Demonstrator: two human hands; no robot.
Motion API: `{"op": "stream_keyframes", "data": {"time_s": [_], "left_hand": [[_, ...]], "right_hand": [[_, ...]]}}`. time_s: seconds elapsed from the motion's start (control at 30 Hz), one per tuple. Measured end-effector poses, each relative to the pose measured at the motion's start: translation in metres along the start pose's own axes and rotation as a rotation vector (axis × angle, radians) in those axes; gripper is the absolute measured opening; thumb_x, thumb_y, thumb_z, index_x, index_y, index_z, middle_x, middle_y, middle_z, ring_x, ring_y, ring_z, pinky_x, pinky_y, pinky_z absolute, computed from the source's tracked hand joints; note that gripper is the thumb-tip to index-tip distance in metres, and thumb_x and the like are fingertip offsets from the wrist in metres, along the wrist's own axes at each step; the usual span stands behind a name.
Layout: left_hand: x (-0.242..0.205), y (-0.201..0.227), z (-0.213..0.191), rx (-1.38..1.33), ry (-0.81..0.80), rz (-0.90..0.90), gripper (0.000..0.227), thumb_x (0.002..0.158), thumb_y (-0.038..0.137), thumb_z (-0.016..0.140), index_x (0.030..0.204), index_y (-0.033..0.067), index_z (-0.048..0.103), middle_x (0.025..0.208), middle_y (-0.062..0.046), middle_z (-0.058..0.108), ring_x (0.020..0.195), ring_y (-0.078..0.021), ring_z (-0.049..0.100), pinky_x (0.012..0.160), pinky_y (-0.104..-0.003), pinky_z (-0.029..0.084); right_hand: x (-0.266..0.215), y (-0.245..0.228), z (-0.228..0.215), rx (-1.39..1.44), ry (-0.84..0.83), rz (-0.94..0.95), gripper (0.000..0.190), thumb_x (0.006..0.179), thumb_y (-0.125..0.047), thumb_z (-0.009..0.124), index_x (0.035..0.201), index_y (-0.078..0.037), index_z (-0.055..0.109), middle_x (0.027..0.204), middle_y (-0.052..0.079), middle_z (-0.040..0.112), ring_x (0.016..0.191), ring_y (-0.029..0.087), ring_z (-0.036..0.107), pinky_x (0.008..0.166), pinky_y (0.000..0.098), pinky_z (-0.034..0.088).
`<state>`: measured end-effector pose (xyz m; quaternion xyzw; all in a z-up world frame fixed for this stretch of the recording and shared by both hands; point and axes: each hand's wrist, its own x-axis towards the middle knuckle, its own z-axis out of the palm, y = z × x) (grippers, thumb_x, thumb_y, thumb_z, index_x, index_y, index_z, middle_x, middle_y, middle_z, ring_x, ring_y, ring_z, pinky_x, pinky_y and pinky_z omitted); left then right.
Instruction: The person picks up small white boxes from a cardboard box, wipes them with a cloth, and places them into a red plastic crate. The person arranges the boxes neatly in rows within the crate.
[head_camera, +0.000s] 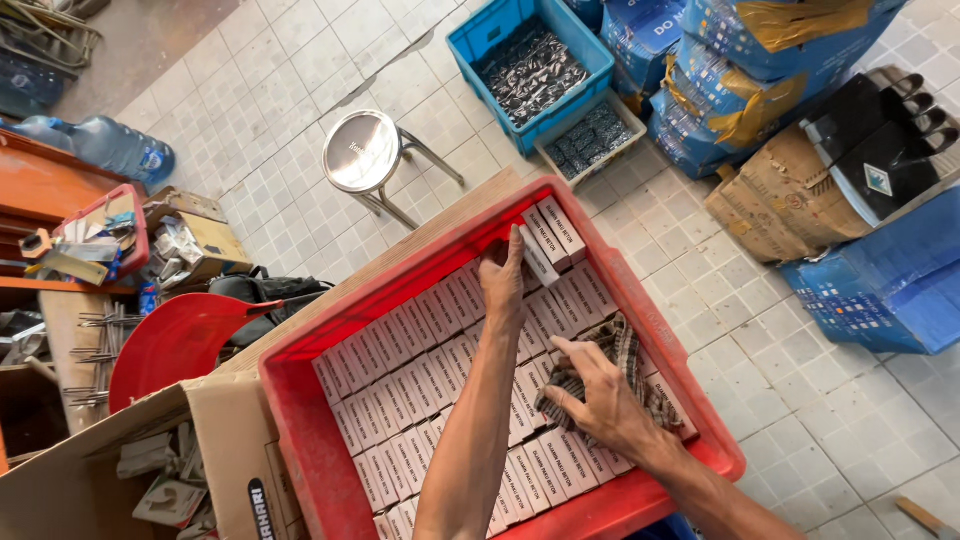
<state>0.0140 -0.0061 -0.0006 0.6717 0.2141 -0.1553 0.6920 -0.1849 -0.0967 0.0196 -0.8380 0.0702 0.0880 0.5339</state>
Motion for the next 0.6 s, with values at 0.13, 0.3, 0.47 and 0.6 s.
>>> {"op": "stream_keyframes", "data": {"time_s": [0.13, 0.3, 0.47, 0.6], "left_hand": [[-0.001, -0.008, 0.017, 0.001, 0.264, -0.045, 0.112, 0.056, 0.064, 0.087, 0.144, 0.0017, 0.055, 0.136, -0.017, 0.066, 0.132, -0.0331, 0.063, 0.119, -0.044, 0.052], [-0.021, -0.005, 0.025, 0.124, 0.178, 0.146, 0.072, 0.074, 0.061, 0.081, 0.118, 0.0049, 0.071, 0.124, -0.015, 0.076, 0.116, -0.0312, 0.074, 0.112, -0.048, 0.058], [-0.002, -0.008, 0.022, 0.134, 0.246, 0.031, 0.092, 0.067, 0.066, 0.083, 0.123, 0.0001, 0.053, 0.126, -0.016, 0.058, 0.117, -0.0315, 0.06, 0.109, -0.044, 0.053], [0.002, -0.021, 0.018, 0.073, 0.152, 0.199, 0.034, 0.103, 0.039, 0.069, 0.103, 0.0056, 0.077, 0.077, -0.001, 0.068, 0.057, -0.0136, 0.057, 0.049, -0.031, 0.054]], "right_hand": [[-0.003, -0.003, -0.007, -0.004, 0.024, -0.005, 0.07, 0.096, -0.035, 0.074, 0.156, -0.01, 0.049, 0.13, 0.012, 0.063, 0.11, 0.023, 0.071, 0.1, 0.043, 0.063], [-0.001, 0.0, -0.005, -0.072, -0.008, -0.034, 0.061, 0.098, -0.036, 0.072, 0.149, -0.009, 0.056, 0.141, 0.015, 0.058, 0.122, 0.031, 0.068, 0.104, 0.0491, 0.061], [-0.004, 0.021, 0.009, -0.329, -0.072, -0.079, 0.054, 0.093, -0.034, 0.081, 0.137, -0.01, 0.063, 0.134, 0.017, 0.058, 0.103, 0.034, 0.07, 0.087, 0.0506, 0.064], [-0.001, 0.047, 0.017, -0.658, -0.124, -0.108, 0.063, 0.088, -0.054, 0.085, 0.135, -0.018, 0.064, 0.125, 0.013, 0.062, 0.112, 0.028, 0.059, 0.092, 0.0502, 0.052]]}}
